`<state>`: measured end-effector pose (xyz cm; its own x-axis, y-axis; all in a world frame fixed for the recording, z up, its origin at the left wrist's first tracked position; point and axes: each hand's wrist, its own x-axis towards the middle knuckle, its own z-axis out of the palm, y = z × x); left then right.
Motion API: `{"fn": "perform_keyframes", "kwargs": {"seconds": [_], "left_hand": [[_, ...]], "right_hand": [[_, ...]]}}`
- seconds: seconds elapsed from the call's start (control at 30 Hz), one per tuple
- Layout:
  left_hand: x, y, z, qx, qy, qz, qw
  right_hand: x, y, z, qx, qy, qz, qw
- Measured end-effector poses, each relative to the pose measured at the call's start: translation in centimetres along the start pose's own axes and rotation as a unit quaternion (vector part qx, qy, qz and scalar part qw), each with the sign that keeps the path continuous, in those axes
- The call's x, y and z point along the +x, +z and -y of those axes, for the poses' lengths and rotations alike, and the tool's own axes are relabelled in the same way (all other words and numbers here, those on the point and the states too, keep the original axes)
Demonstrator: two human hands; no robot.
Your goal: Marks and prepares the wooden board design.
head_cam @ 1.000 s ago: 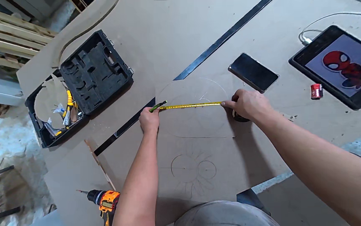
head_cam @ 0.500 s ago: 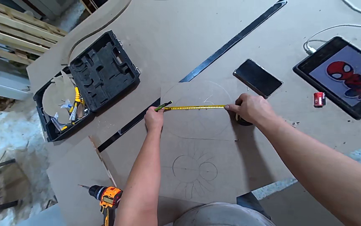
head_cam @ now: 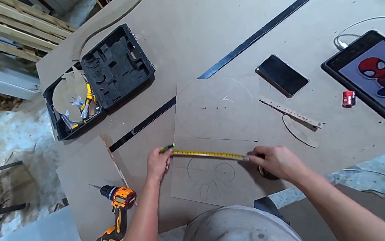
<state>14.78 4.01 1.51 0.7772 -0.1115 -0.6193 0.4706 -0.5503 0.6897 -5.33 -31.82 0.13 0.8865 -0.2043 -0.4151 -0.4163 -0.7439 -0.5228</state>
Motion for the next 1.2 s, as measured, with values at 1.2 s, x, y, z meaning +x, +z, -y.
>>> {"fn": "perform_keyframes", "kwargs": {"seconds": [1.2], "left_hand": [[0.2,1.7,2.9,-0.081,0.008,-0.006,0.997]], "right_hand": [[-2.4,1.7,-0.2,-0.011,0.091,-0.001,0.996]]}}
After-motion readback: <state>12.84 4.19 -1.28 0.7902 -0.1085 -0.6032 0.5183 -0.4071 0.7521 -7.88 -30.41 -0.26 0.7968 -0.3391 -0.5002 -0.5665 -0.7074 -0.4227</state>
